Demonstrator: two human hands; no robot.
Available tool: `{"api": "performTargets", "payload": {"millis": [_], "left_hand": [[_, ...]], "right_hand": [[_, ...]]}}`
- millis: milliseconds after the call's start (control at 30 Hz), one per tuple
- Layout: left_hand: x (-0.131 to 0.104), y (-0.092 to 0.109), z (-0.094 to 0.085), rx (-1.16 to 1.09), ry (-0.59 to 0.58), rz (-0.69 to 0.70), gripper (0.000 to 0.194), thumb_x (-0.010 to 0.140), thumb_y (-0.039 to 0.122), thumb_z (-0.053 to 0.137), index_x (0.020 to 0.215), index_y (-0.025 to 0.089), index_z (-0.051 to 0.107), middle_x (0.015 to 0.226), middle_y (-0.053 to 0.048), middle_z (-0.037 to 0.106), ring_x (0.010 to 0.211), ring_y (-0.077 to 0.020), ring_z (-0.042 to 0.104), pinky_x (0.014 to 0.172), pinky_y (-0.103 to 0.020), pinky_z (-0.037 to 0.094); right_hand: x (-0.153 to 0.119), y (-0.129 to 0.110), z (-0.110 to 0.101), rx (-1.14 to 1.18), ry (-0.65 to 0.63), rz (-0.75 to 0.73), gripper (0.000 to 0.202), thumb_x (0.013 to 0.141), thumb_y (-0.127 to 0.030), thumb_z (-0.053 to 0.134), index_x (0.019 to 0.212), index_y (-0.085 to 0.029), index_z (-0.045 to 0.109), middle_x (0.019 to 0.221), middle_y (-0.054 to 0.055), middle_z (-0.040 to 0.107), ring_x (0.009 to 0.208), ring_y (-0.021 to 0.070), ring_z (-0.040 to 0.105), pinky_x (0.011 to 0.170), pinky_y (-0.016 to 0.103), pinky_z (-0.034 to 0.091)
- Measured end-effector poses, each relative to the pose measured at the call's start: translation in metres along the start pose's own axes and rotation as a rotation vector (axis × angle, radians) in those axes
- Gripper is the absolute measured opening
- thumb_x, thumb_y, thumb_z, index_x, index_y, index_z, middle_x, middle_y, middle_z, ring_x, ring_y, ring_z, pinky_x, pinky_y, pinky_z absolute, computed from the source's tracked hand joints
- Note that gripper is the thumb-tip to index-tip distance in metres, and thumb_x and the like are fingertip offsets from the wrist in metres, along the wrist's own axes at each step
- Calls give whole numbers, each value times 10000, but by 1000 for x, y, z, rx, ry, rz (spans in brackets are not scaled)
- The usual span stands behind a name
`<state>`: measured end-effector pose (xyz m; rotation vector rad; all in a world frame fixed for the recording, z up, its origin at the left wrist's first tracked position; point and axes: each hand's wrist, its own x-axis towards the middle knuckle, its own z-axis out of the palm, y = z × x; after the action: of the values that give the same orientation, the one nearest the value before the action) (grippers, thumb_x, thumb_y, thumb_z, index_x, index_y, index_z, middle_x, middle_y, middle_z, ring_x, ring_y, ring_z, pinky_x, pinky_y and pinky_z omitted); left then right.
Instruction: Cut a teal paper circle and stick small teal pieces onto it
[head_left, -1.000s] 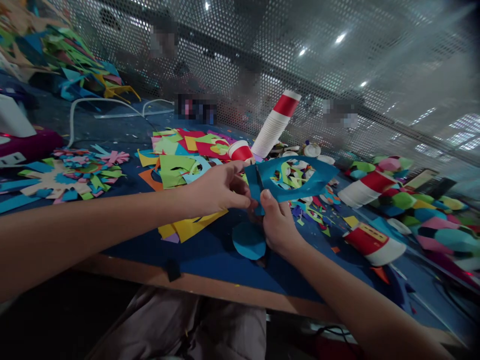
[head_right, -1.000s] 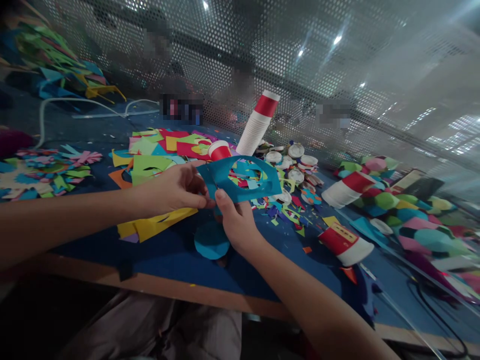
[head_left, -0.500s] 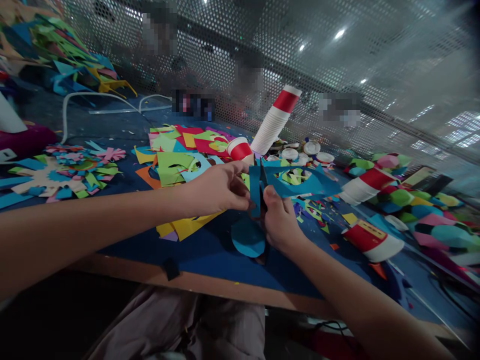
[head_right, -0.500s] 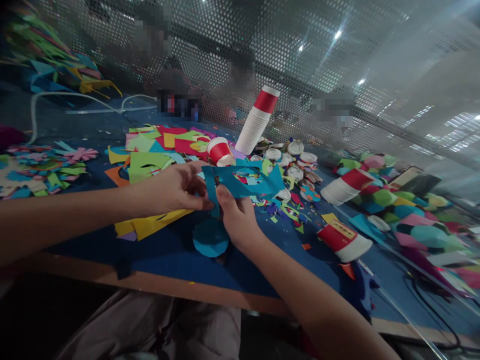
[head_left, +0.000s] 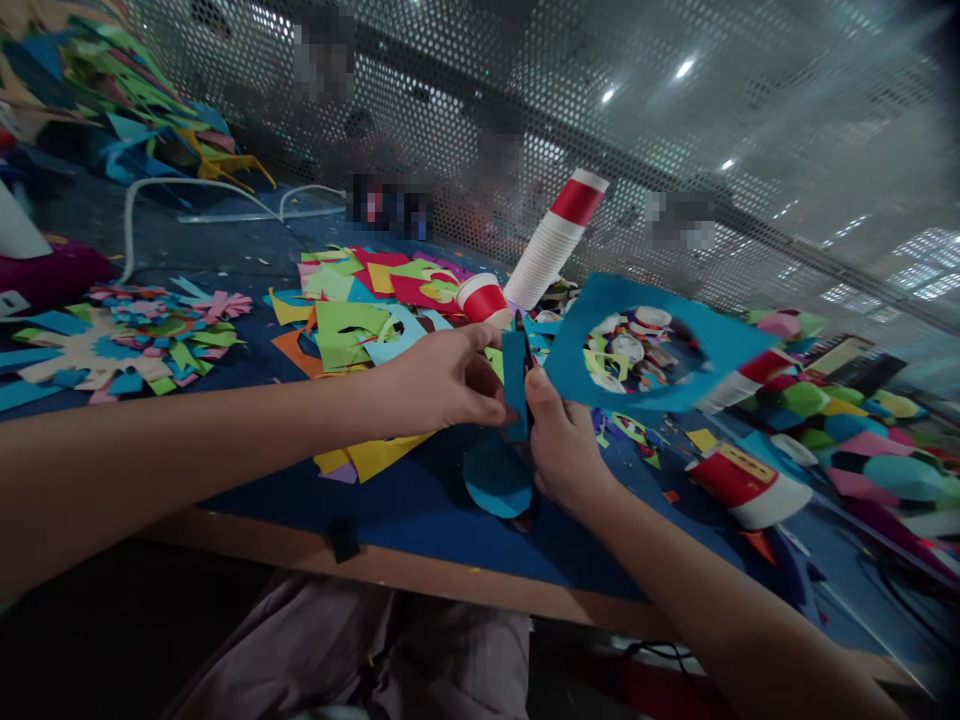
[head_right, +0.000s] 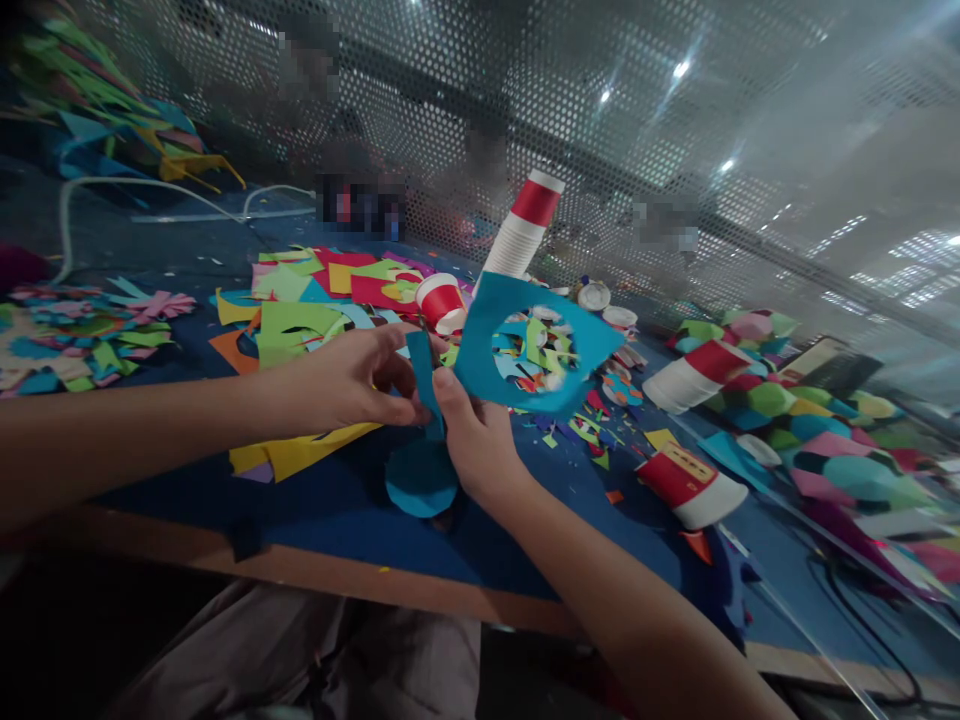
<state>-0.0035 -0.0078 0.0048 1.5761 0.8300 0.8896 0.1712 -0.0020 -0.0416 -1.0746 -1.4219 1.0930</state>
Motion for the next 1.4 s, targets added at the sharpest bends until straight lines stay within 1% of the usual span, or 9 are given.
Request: {"api": "performTargets", "payload": {"millis": [133,300,500,667,767,900,1000,1167,1400], "left_hand": [[2,-2,-2,43,38,-25,430,629,105,754,920,202,454,603,93,618,539,-104,565,509,-216,372],[7,-9,-8,-4,113,-31,288,657,158,764,820,181,527,629,75,603,619,-98,580,590,-207,404],[13,-14,-18,104,287,-185,139,750,268,675,833,158,684,859,-34,699,771,-144,595,634,-236,388],[15,-14,-21,209,366,-227,224,794,347,592,708,153,664,784,-40,672,664,-134,511,586,-253,338],[11,-6,-16,301,296,-248,259,826,387,572,798,170,711,760,-19,668,609,-137,497,535,-255,304],[5,3,-9,389,230,-166,347,890,384,493,705,171,696,728,-7,656,669,-152,530,615,-254,358],[5,7,-7,403,201,-114,404,910,368,446,605,164,617,703,-12,621,724,-166,541,689,-259,389],[4,7,-8,224,4,-48,433,934,290,392,581,165,611,648,1,610,663,-131,533,701,-243,410],[4,-2,-8,122,-198,36,471,881,502,529,581,155,638,584,8,561,594,-116,518,616,-244,395]], "right_hand": [[1,-4,3,63,50,-5,462,736,-667,715,709,-229,571,565,-25,494,496,138,461,394,228,342],[14,-17,7,296,44,73,545,739,-706,698,656,-202,510,465,-81,346,380,68,274,347,183,237],[41,-16,-17,439,168,302,545,893,-684,532,662,-195,467,454,-83,348,372,72,290,332,176,247],[38,-25,-20,362,130,237,477,792,-477,757,624,-199,408,504,-74,417,406,67,354,363,178,293],[25,-30,-12,271,-26,89,491,712,-553,792,656,-204,450,522,-66,462,388,67,348,378,197,298],[12,-21,-3,112,-167,88,573,784,-778,573,710,-212,521,481,-49,437,379,85,304,363,209,214],[9,-12,1,4,-165,88,607,819,-803,496,651,-220,477,459,-42,391,394,99,290,369,230,198],[6,-9,5,-30,-154,89,616,799,-827,500,641,-231,493,462,-42,357,387,112,266,375,259,206],[1,-10,4,45,-289,76,623,831,-811,486,618,-226,515,468,-28,387,389,113,277,393,272,201]]}}
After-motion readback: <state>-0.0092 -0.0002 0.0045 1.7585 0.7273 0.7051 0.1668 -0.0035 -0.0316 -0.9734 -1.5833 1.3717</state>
